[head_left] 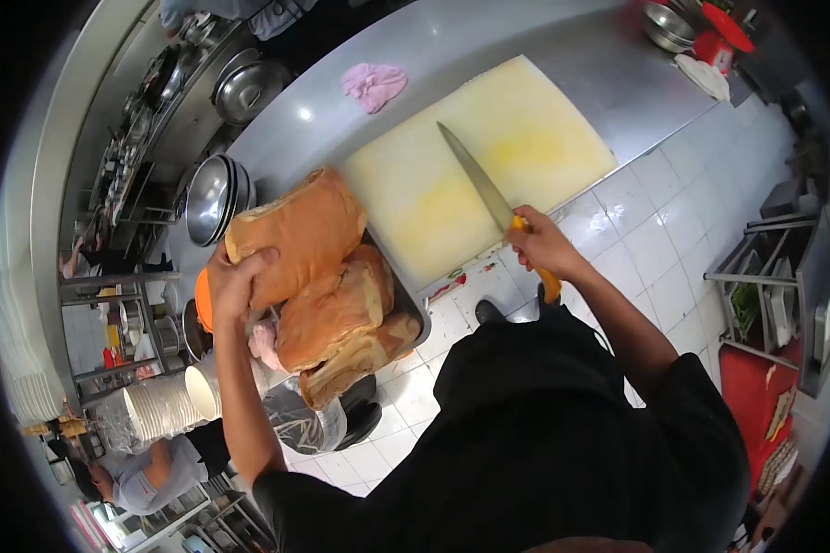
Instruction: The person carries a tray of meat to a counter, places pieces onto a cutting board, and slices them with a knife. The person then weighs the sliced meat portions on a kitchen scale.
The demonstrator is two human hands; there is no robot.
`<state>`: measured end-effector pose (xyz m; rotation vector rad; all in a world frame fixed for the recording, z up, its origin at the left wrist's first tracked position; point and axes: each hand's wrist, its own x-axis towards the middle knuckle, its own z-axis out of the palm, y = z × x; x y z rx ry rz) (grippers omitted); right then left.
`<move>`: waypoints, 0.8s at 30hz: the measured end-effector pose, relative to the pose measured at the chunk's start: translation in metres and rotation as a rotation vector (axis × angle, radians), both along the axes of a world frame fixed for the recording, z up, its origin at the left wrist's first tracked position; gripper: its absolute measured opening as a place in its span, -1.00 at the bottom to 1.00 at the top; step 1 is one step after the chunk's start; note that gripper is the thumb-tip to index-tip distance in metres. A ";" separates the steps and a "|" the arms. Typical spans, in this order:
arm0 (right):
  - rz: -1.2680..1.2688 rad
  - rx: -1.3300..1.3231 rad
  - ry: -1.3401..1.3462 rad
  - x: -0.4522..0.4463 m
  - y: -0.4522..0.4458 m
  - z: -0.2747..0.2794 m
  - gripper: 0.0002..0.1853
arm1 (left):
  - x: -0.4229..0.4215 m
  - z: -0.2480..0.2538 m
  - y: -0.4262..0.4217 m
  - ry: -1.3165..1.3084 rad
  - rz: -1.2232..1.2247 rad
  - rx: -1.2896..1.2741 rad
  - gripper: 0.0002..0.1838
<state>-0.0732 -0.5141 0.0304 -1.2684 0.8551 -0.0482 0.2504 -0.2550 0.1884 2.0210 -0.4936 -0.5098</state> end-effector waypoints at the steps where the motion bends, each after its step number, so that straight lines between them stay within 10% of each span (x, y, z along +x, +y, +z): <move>1: -0.008 0.023 -0.032 0.001 -0.001 -0.010 -0.54 | -0.014 0.009 -0.012 -0.096 -0.012 0.019 -0.42; 13: -0.088 0.049 -0.148 -0.058 -0.066 -0.026 -0.54 | -0.104 0.063 -0.190 -0.801 -0.484 0.813 -0.42; 19: -0.105 -0.012 -0.047 -0.108 -0.116 -0.002 -0.54 | -0.129 0.068 -0.239 -0.660 -0.380 0.691 -0.43; 24: -0.008 -0.205 0.047 -0.126 -0.146 0.014 -0.56 | -0.121 0.005 -0.235 0.157 -0.076 0.160 -0.49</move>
